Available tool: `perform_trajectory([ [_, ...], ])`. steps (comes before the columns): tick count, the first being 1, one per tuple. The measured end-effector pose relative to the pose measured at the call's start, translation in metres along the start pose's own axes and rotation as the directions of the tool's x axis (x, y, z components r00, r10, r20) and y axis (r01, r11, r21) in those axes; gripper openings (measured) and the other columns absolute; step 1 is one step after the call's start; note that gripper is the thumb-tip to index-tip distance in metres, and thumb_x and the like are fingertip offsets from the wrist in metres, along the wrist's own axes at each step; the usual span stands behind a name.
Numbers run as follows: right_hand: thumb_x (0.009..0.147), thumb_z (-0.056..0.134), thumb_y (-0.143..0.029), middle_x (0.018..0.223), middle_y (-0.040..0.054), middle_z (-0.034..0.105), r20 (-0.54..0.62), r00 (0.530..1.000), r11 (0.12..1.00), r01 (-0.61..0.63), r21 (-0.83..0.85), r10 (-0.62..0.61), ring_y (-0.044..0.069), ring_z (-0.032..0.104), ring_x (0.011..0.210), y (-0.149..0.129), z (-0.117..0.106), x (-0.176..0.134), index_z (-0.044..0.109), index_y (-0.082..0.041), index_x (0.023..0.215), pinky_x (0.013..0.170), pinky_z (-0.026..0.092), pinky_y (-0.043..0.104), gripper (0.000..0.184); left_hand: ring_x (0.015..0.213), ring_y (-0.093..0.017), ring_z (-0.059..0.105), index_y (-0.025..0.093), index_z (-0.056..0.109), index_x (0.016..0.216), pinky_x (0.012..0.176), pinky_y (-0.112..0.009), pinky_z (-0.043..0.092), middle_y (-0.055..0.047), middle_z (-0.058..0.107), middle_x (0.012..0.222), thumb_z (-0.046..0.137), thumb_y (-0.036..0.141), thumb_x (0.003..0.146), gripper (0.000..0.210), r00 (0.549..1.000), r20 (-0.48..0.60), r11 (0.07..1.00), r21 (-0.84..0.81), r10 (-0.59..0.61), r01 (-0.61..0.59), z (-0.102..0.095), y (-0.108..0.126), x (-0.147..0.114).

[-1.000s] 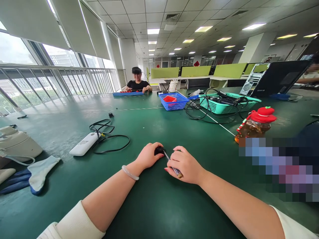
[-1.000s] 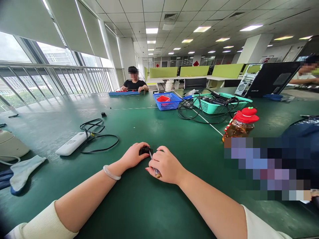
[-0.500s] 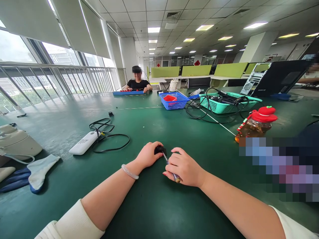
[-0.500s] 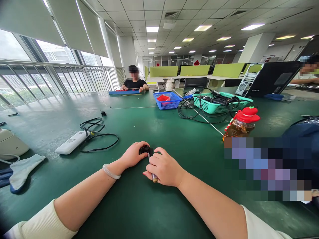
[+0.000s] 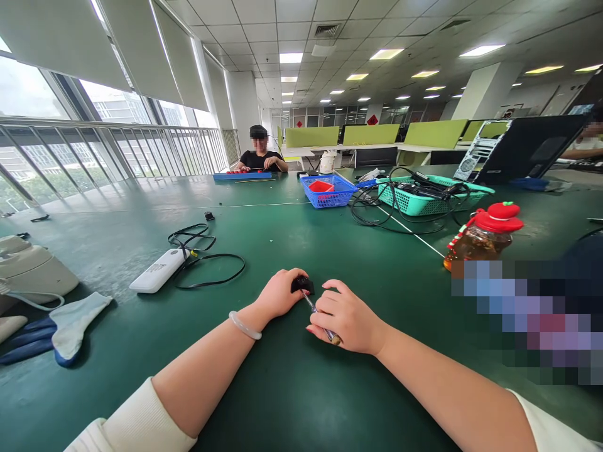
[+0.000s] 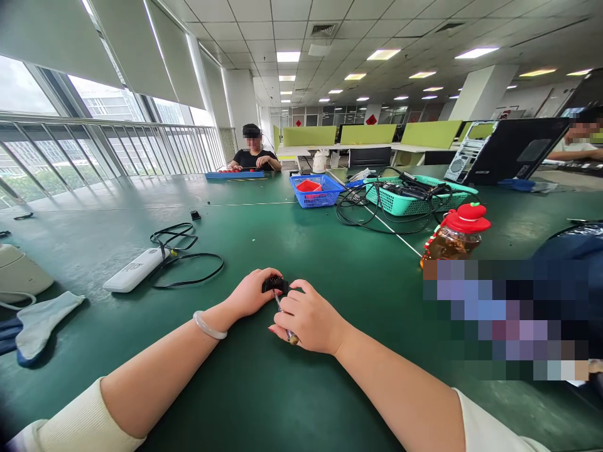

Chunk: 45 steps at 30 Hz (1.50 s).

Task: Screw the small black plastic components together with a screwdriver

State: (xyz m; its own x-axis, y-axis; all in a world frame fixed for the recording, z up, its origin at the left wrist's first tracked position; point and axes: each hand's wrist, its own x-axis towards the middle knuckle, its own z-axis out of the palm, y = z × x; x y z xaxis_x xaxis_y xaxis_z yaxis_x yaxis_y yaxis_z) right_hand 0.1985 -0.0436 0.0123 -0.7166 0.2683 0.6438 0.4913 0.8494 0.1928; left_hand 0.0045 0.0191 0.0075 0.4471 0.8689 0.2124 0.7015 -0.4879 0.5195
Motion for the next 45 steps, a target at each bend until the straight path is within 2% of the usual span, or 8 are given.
perform_trajectory([
  [11,0.095,0.050,-0.022,0.063,-0.0022,0.053,-0.087,0.991,0.995,-0.098,0.016,0.099,0.013,0.045,0.062,0.002,-0.003,0.002,0.060,-0.021,0.069,0.094,0.039,0.038,0.027,0.100,-0.023,0.061,0.026,0.064,0.110,0.089,-0.036,0.049,-0.001,0.070,0.106,0.064,0.024,0.080,0.030,1.000,-0.015,1.000,0.012,0.014,-0.014,0.000,-0.001,-0.002],
  [18,0.096,0.051,-0.023,0.064,-0.0022,0.051,-0.097,0.994,0.998,-0.059,-0.003,0.058,0.013,0.044,0.063,0.002,0.000,0.001,0.061,-0.021,0.072,0.094,0.039,0.037,0.027,0.098,-0.023,0.061,0.025,0.063,0.112,0.087,-0.036,0.050,-0.003,0.070,0.103,0.064,0.024,0.081,0.032,1.000,-0.008,1.000,0.010,0.006,-0.006,0.000,-0.002,-0.002],
  [29,0.097,0.052,-0.025,0.065,-0.0020,0.055,-0.167,0.981,0.993,-0.110,-0.045,0.101,0.013,0.048,0.064,0.006,0.002,-0.001,0.060,-0.021,0.072,0.094,0.039,0.037,0.026,0.101,-0.024,0.062,0.025,0.061,0.120,0.090,-0.037,0.049,-0.004,0.069,0.107,0.066,0.030,0.081,0.039,1.000,-0.015,1.000,0.025,-0.017,0.017,0.002,-0.003,-0.002],
  [36,0.097,0.052,-0.025,0.068,-0.0010,0.057,-0.195,0.952,0.972,-0.231,0.038,0.234,0.013,0.052,0.063,0.014,0.000,-0.004,0.062,-0.021,0.076,0.089,0.041,0.037,0.023,0.105,-0.025,0.061,0.024,0.063,0.120,0.093,-0.037,0.049,-0.006,0.069,0.110,0.066,0.030,0.082,0.039,1.000,0.011,0.999,0.027,-0.028,0.028,0.002,-0.003,-0.001],
  [40,0.097,0.050,-0.026,0.073,0.0006,0.062,-0.193,0.899,0.914,-0.358,0.190,0.393,0.015,0.056,0.069,0.020,0.001,-0.007,0.061,-0.022,0.078,0.080,0.044,0.033,0.022,0.106,-0.025,0.060,0.025,0.063,0.121,0.095,-0.039,0.048,-0.006,0.069,0.111,0.065,0.034,0.083,0.039,0.999,0.021,0.999,0.032,-0.028,0.027,0.002,-0.004,0.000],
  [42,0.096,0.051,-0.028,0.074,0.0011,0.063,-0.188,0.841,0.850,-0.450,0.274,0.506,0.016,0.058,0.070,0.022,0.003,-0.008,0.061,-0.022,0.078,0.075,0.045,0.032,0.022,0.105,-0.025,0.060,0.025,0.064,0.120,0.094,-0.038,0.049,-0.006,0.069,0.110,0.065,0.035,0.083,0.038,1.000,0.022,0.999,0.035,-0.018,0.017,0.001,-0.004,-0.001],
  [45,0.095,0.052,-0.036,0.073,0.0010,0.063,-0.122,0.722,0.701,-0.595,0.394,0.681,0.017,0.058,0.067,0.025,0.006,-0.009,0.061,-0.022,0.078,0.066,0.045,0.029,0.023,0.102,-0.025,0.061,0.026,0.065,0.117,0.091,-0.038,0.050,-0.004,0.069,0.106,0.065,0.035,0.083,0.035,1.000,0.030,0.999,0.037,0.000,-0.002,0.000,-0.003,-0.001],
])
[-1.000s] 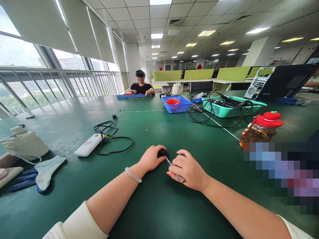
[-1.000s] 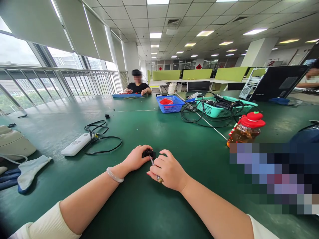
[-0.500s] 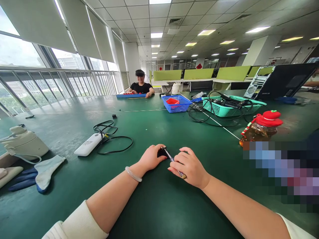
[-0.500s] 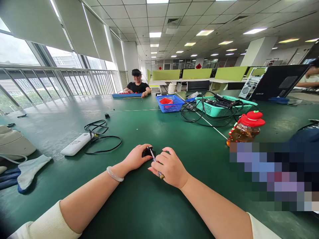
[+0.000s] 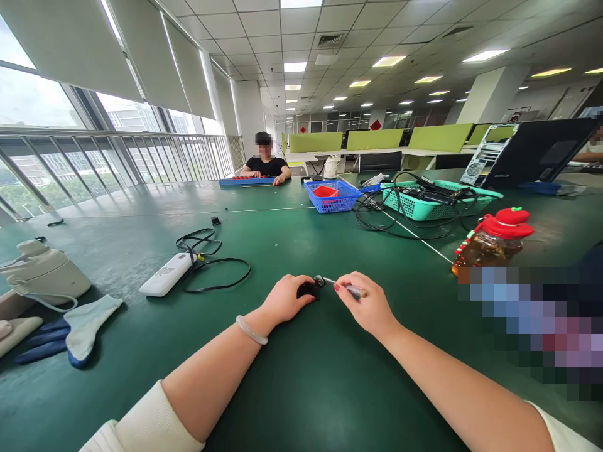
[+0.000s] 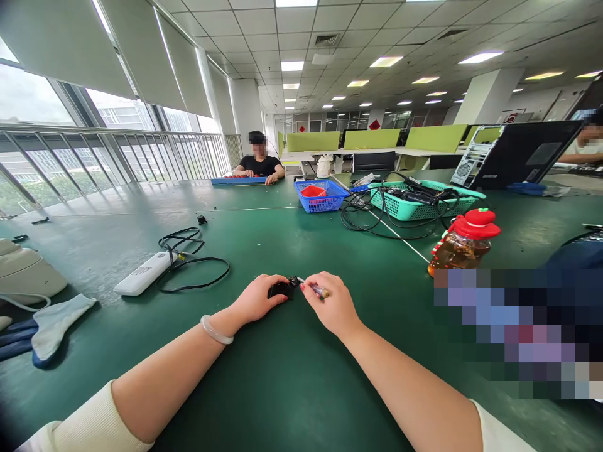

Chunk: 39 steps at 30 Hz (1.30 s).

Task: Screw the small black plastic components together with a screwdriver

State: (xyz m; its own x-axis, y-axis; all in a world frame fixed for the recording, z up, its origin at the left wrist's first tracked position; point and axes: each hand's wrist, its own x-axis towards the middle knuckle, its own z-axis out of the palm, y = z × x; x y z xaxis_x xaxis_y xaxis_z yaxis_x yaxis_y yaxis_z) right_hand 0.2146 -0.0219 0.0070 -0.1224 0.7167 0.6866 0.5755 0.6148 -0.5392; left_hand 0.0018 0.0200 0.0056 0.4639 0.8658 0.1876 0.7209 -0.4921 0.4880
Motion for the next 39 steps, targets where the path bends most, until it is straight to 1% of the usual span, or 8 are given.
perform_trajectory([
  [4,0.091,0.053,-0.047,0.072,0.0014,0.062,-0.020,0.966,0.958,-0.254,0.131,0.259,0.017,0.056,0.061,0.004,-0.001,0.002,0.062,-0.022,0.079,0.055,0.042,0.027,0.029,0.101,-0.025,0.061,0.028,0.065,0.117,0.090,-0.038,0.050,-0.004,0.069,0.105,0.064,0.035,0.083,0.034,1.000,0.005,1.000,0.004,-0.006,0.006,-0.001,0.000,0.000],
  [7,0.091,0.053,-0.050,0.068,0.0012,0.060,-0.037,0.947,0.934,-0.309,0.181,0.321,0.016,0.055,0.059,0.001,-0.003,0.002,0.062,-0.021,0.082,0.053,0.040,0.026,0.032,0.101,-0.025,0.061,0.028,0.065,0.118,0.089,-0.038,0.050,-0.005,0.068,0.105,0.064,0.037,0.083,0.037,1.000,0.001,1.000,0.002,-0.007,0.007,-0.001,0.000,-0.001],
  [12,0.094,0.049,-0.043,0.070,0.0018,0.061,0.060,0.983,0.972,-0.179,0.155,0.171,0.017,0.056,0.063,-0.009,-0.004,-0.002,0.062,-0.022,0.079,0.058,0.042,0.027,0.029,0.104,-0.025,0.060,0.028,0.064,0.121,0.092,-0.038,0.050,-0.005,0.069,0.107,0.067,0.036,0.080,0.041,1.000,0.000,1.000,0.003,0.014,-0.014,0.001,-0.001,-0.001],
  [15,0.095,0.047,-0.037,0.073,0.0018,0.063,0.139,0.988,0.992,-0.087,0.090,0.074,0.018,0.057,0.070,-0.010,-0.001,-0.004,0.061,-0.022,0.078,0.064,0.043,0.029,0.026,0.104,-0.025,0.061,0.028,0.064,0.121,0.093,-0.038,0.050,-0.004,0.069,0.108,0.066,0.034,0.081,0.041,1.000,0.004,1.000,0.000,0.022,-0.022,0.002,-0.002,-0.001],
  [22,0.094,0.045,-0.030,0.076,-0.0003,0.065,0.278,0.959,0.998,-0.058,0.023,0.050,0.016,0.057,0.070,-0.009,0.002,-0.004,0.058,-0.023,0.079,0.068,0.044,0.028,0.021,0.105,-0.024,0.061,0.027,0.064,0.121,0.094,-0.038,0.050,-0.004,0.069,0.109,0.067,0.034,0.080,0.042,1.000,0.018,1.000,-0.010,0.026,-0.026,0.000,0.000,-0.001],
  [26,0.093,0.046,-0.026,0.072,-0.0012,0.065,0.275,0.961,1.000,0.023,0.004,-0.023,0.016,0.058,0.067,-0.014,0.000,-0.002,0.057,-0.023,0.075,0.071,0.044,0.030,0.021,0.105,-0.024,0.060,0.026,0.064,0.121,0.093,-0.037,0.049,-0.005,0.070,0.108,0.067,0.033,0.080,0.042,0.999,0.021,0.999,-0.001,0.033,-0.033,-0.001,0.001,-0.002],
  [32,0.094,0.047,-0.028,0.069,0.0002,0.064,0.162,0.984,0.997,0.064,0.032,-0.068,0.018,0.057,0.069,-0.016,-0.004,-0.003,0.057,-0.024,0.073,0.072,0.047,0.032,0.024,0.104,-0.024,0.060,0.027,0.063,0.121,0.093,-0.037,0.049,-0.004,0.069,0.108,0.066,0.034,0.082,0.040,0.999,0.023,0.999,0.021,0.045,-0.046,-0.001,0.002,-0.002],
  [39,0.094,0.043,-0.025,0.067,-0.0008,0.063,0.227,0.971,0.996,0.062,0.066,-0.075,0.017,0.057,0.068,-0.018,-0.005,-0.002,0.054,-0.024,0.071,0.072,0.046,0.032,0.025,0.105,-0.024,0.060,0.027,0.063,0.121,0.093,-0.036,0.049,-0.005,0.069,0.107,0.067,0.034,0.082,0.040,0.999,0.029,0.999,0.012,0.029,-0.029,-0.001,0.002,-0.002],
])
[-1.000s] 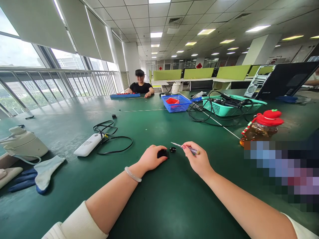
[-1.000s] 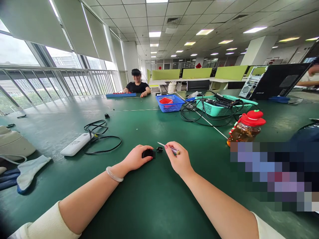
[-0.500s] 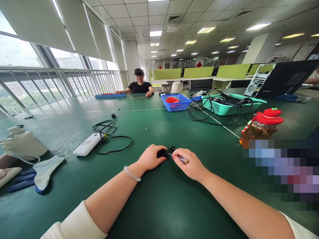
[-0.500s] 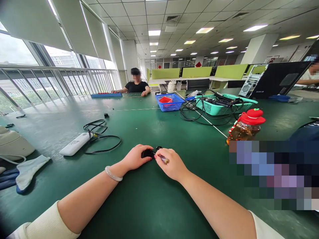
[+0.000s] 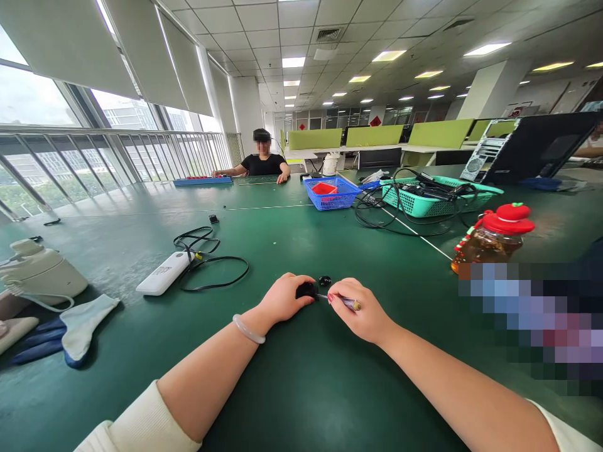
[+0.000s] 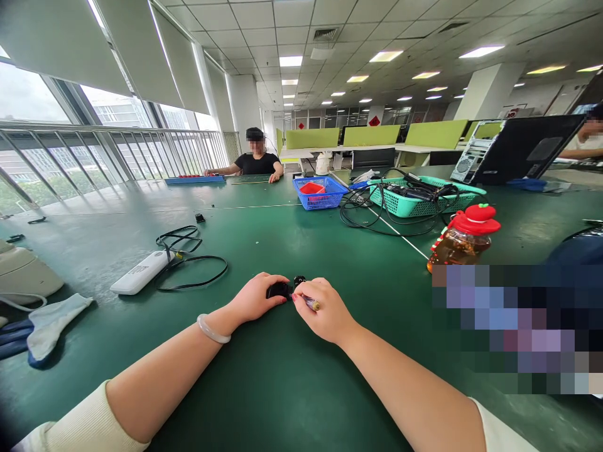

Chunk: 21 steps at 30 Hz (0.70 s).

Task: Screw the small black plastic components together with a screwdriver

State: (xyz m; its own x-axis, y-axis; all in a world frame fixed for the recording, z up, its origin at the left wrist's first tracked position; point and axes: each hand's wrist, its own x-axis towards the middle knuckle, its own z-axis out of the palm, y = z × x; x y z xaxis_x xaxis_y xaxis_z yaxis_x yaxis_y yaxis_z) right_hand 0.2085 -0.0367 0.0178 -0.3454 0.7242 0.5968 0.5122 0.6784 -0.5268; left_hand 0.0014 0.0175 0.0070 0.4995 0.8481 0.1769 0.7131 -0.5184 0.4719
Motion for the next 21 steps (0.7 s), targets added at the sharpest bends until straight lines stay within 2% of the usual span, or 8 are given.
perform_trajectory([
  [3,0.093,0.043,-0.024,0.066,-0.0018,0.062,-0.003,1.000,1.000,-0.001,-0.011,0.001,0.017,0.057,0.067,-0.0009,0.0010,0.0003,0.053,-0.024,0.071,0.073,0.046,0.032,0.025,0.104,-0.024,0.060,0.027,0.063,0.121,0.093,-0.036,0.049,-0.005,0.068,0.107,0.068,0.034,0.082,0.040,1.000,0.001,1.000,-0.006,0.000,0.000,0.0006,-0.0010,-0.0001],
  [9,0.094,0.044,-0.022,0.066,-0.0015,0.063,-0.023,0.997,0.997,0.078,-0.003,-0.079,0.017,0.057,0.067,-0.0021,0.0012,-0.0006,0.053,-0.024,0.071,0.076,0.047,0.034,0.024,0.102,-0.024,0.060,0.028,0.063,0.122,0.092,-0.037,0.049,-0.005,0.068,0.106,0.069,0.036,0.082,0.042,1.000,-0.002,1.000,0.014,-0.007,0.007,0.0010,-0.0020,0.0010],
  [16,0.092,0.044,-0.020,0.067,-0.0017,0.063,-0.006,0.998,0.998,0.061,-0.012,-0.061,0.017,0.057,0.068,-0.0016,-0.0003,0.0000,0.053,-0.024,0.071,0.075,0.047,0.034,0.023,0.099,-0.023,0.061,0.029,0.064,0.122,0.090,-0.036,0.050,-0.004,0.068,0.102,0.070,0.037,0.081,0.042,1.000,0.005,1.000,0.018,-0.011,0.011,0.0006,-0.0028,0.0017],
  [21,0.089,0.045,-0.018,0.066,-0.0020,0.061,-0.023,0.992,0.992,0.126,-0.009,-0.126,0.016,0.055,0.066,-0.0030,-0.0001,-0.0008,0.053,-0.024,0.075,0.078,0.047,0.035,0.017,0.104,-0.024,0.060,0.028,0.063,0.122,0.093,-0.037,0.049,-0.004,0.069,0.106,0.070,0.037,0.082,0.042,1.000,0.011,1.000,0.015,0.005,-0.006,0.0000,-0.0010,0.0015],
])
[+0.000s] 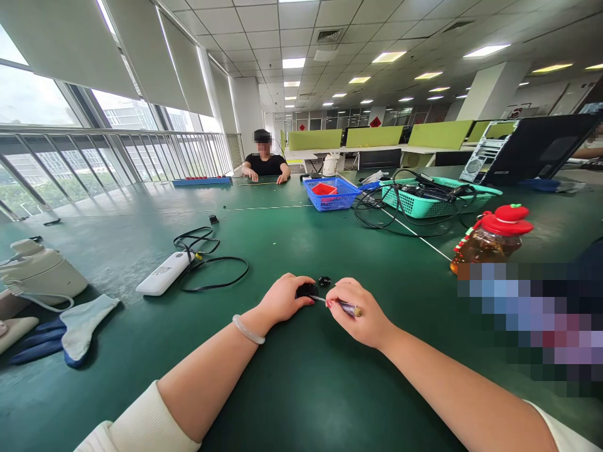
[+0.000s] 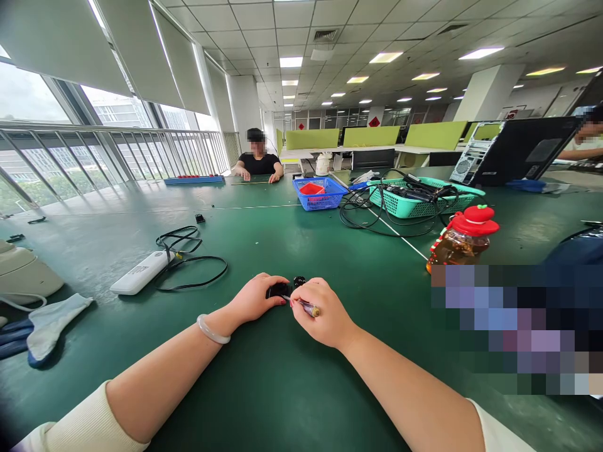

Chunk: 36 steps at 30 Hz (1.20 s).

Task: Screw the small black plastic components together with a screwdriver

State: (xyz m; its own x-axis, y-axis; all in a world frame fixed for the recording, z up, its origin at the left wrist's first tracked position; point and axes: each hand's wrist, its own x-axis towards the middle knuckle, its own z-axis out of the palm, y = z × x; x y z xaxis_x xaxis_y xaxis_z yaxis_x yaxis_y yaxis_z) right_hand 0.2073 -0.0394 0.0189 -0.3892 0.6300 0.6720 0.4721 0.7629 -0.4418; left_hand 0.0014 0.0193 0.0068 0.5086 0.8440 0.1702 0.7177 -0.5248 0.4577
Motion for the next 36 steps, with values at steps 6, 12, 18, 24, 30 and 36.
perform_trajectory([
  [6,0.085,0.050,-0.019,0.068,-0.0009,0.060,0.038,0.998,0.999,-0.042,-0.028,0.043,0.019,0.056,0.073,-0.002,0.000,0.000,0.053,-0.025,0.078,0.075,0.047,0.035,0.010,0.104,-0.024,0.060,0.027,0.063,0.122,0.092,-0.037,0.049,-0.005,0.070,0.108,0.071,0.034,0.081,0.042,1.000,0.002,1.000,0.000,0.006,-0.006,0.000,0.001,-0.001],
  [12,0.087,0.052,-0.018,0.071,-0.0017,0.064,0.070,0.996,0.998,-0.052,-0.028,0.054,0.017,0.058,0.070,-0.001,0.004,0.000,0.055,-0.025,0.078,0.077,0.048,0.035,0.012,0.106,-0.024,0.059,0.028,0.062,0.124,0.093,-0.037,0.049,-0.004,0.070,0.110,0.069,0.034,0.082,0.043,1.000,0.005,1.000,-0.005,-0.004,0.004,0.000,-0.001,0.000],
  [18,0.086,0.053,-0.022,0.075,-0.0016,0.067,0.088,0.979,0.983,-0.182,-0.004,0.182,0.018,0.060,0.075,-0.001,0.004,0.000,0.058,-0.025,0.076,0.072,0.049,0.031,0.012,0.109,-0.025,0.058,0.028,0.062,0.123,0.096,-0.038,0.048,-0.004,0.069,0.115,0.070,0.033,0.080,0.044,1.000,-0.021,1.000,0.001,0.019,-0.019,0.003,-0.002,0.001],
  [24,0.090,0.050,-0.029,0.074,0.0012,0.065,-0.101,0.980,0.984,-0.166,0.061,0.171,0.018,0.060,0.074,0.002,-0.006,-0.001,0.060,-0.024,0.077,0.069,0.048,0.030,0.017,0.107,-0.026,0.059,0.025,0.062,0.121,0.096,-0.039,0.046,-0.004,0.070,0.114,0.067,0.033,0.083,0.040,0.998,-0.017,0.997,0.026,0.067,-0.066,0.004,-0.002,0.001],
  [30,0.089,0.051,-0.027,0.074,0.0005,0.066,-0.077,0.977,0.979,-0.203,-0.025,0.201,0.019,0.059,0.075,0.008,-0.003,0.000,0.059,-0.024,0.077,0.073,0.047,0.032,0.015,0.108,-0.025,0.059,0.024,0.062,0.121,0.098,-0.039,0.046,-0.004,0.069,0.116,0.066,0.032,0.084,0.037,0.997,-0.020,0.996,0.032,0.081,-0.080,0.003,-0.001,0.001],
  [36,0.088,0.050,-0.022,0.075,-0.0014,0.066,0.024,0.985,0.985,-0.170,-0.021,0.170,0.016,0.057,0.071,0.009,0.000,0.002,0.057,-0.024,0.078,0.076,0.044,0.031,0.012,0.111,-0.024,0.059,0.024,0.063,0.120,0.100,-0.038,0.045,-0.004,0.069,0.118,0.065,0.030,0.086,0.035,0.993,-0.072,0.995,0.029,0.096,-0.094,0.002,0.000,0.001],
])
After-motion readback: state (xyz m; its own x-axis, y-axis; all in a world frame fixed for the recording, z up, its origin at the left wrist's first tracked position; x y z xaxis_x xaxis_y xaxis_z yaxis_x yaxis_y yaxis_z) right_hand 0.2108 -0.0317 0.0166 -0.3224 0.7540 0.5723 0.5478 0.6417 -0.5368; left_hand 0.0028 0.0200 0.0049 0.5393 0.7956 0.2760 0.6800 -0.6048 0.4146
